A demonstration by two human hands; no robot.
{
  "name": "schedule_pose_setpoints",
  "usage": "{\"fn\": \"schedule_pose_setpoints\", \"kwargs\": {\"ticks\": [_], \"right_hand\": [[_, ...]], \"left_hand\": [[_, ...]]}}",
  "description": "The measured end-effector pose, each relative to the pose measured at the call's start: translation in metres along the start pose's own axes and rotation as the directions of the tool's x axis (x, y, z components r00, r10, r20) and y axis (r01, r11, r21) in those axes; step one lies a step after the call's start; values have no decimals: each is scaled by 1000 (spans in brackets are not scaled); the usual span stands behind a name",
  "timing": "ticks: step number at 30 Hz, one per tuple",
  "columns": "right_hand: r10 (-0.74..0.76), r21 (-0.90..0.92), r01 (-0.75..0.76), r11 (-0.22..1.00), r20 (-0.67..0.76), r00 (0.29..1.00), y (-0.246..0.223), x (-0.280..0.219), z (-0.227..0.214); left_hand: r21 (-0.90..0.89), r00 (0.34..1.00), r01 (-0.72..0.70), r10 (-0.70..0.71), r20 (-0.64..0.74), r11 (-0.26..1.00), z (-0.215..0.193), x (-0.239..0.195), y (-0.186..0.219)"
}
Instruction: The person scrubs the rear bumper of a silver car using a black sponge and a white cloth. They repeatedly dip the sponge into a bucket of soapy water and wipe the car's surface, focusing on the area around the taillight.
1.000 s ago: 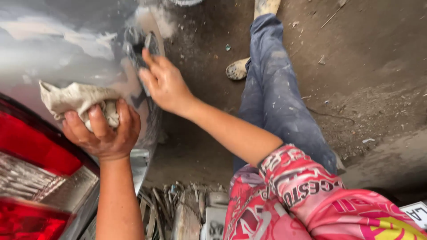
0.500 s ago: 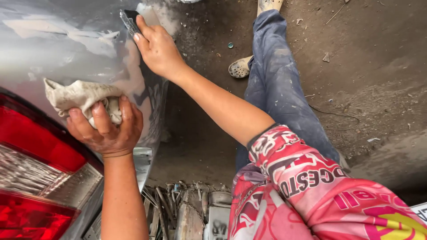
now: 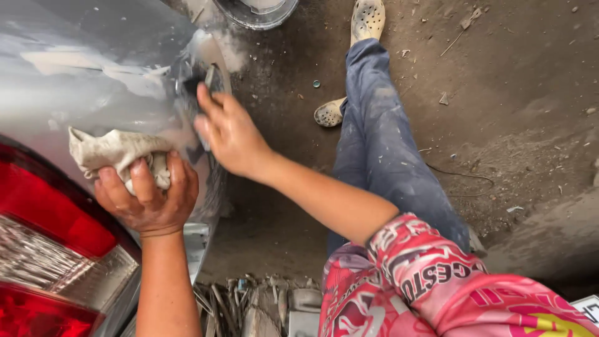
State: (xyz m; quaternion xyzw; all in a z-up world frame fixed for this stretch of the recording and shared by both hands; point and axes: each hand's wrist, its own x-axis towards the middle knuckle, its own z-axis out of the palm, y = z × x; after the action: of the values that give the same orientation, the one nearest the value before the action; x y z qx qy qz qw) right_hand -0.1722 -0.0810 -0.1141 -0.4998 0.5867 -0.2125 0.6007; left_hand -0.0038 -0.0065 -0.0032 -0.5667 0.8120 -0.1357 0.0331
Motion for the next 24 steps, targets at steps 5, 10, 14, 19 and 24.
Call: {"fn": "schedule_pose_setpoints", "kwargs": {"ticks": [5, 10, 14, 19, 24], "right_hand": [[-260, 11, 263, 965, -133, 957, 12, 11, 12], [-36, 62, 35, 997, 6, 999, -2, 4, 6], [-324, -26, 324, 946, -161, 932, 0, -48, 18], [-18, 184, 39, 982, -115, 993, 30, 11, 29], [-195, 105, 207, 973, -118, 974, 8, -33, 12]], "left_hand": [[1, 999, -23, 22, 42, 1000, -8, -14, -4], [19, 1000, -12, 12, -12, 1000, -6, -3, -2], [16, 999, -2, 2, 36, 1000, -14, -13, 1], [14, 1000, -12, 11, 23, 1000, -14, -12, -1], [9, 1000, -9, 9, 25, 1000, -10, -10, -1]]}}
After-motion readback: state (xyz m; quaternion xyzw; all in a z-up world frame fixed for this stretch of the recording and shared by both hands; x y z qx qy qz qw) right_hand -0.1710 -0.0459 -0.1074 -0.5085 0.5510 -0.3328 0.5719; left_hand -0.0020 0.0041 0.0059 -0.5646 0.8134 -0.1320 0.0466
